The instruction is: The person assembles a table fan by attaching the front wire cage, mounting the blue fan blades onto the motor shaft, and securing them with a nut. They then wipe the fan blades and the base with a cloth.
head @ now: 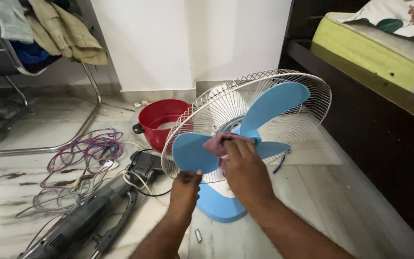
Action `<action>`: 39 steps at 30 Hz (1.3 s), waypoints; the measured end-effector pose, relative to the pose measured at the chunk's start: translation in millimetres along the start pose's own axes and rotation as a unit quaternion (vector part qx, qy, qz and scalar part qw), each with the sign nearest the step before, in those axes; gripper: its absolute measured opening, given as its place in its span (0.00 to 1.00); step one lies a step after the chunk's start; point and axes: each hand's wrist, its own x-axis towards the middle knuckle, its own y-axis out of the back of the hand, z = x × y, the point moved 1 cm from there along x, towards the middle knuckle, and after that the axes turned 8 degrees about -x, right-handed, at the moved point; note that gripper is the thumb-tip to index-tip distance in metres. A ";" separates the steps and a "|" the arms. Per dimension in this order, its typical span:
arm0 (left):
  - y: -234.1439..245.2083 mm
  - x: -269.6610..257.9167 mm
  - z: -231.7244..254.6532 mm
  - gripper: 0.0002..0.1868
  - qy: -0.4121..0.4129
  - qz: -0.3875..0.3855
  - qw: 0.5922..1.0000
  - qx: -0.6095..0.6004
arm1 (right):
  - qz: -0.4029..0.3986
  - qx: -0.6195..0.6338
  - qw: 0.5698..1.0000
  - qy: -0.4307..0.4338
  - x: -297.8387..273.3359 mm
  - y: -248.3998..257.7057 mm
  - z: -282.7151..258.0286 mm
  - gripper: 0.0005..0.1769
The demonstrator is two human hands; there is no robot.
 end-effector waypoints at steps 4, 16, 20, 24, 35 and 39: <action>-1.0 -3.3 14.3 0.15 -0.097 0.031 0.991 0.087 | -0.026 -0.080 0.995 0.050 -3.8 -33.2 -17.3 0.21; -2.8 2.6 0.5 0.15 -0.076 0.011 0.994 0.083 | -0.201 -0.183 0.962 0.028 -63.0 -78.4 90.6 0.18; -2.4 -5.0 8.6 0.16 -0.082 0.005 0.992 0.098 | -0.018 0.094 0.979 -0.181 -73.5 -42.8 156.9 0.19; -8.0 -36.4 47.2 0.18 -0.121 -0.053 0.946 0.298 | 0.058 0.257 0.889 -0.374 -47.4 -26.7 170.8 0.10; -46.2 -51.8 87.6 0.17 -0.227 -0.087 0.970 0.010 | 0.105 -0.042 0.994 0.010 -9.2 9.8 47.5 0.20; -36.9 -40.6 69.0 0.18 -0.156 -0.093 0.983 -0.032 | 0.033 0.295 0.919 -0.258 -30.2 -23.3 97.0 0.21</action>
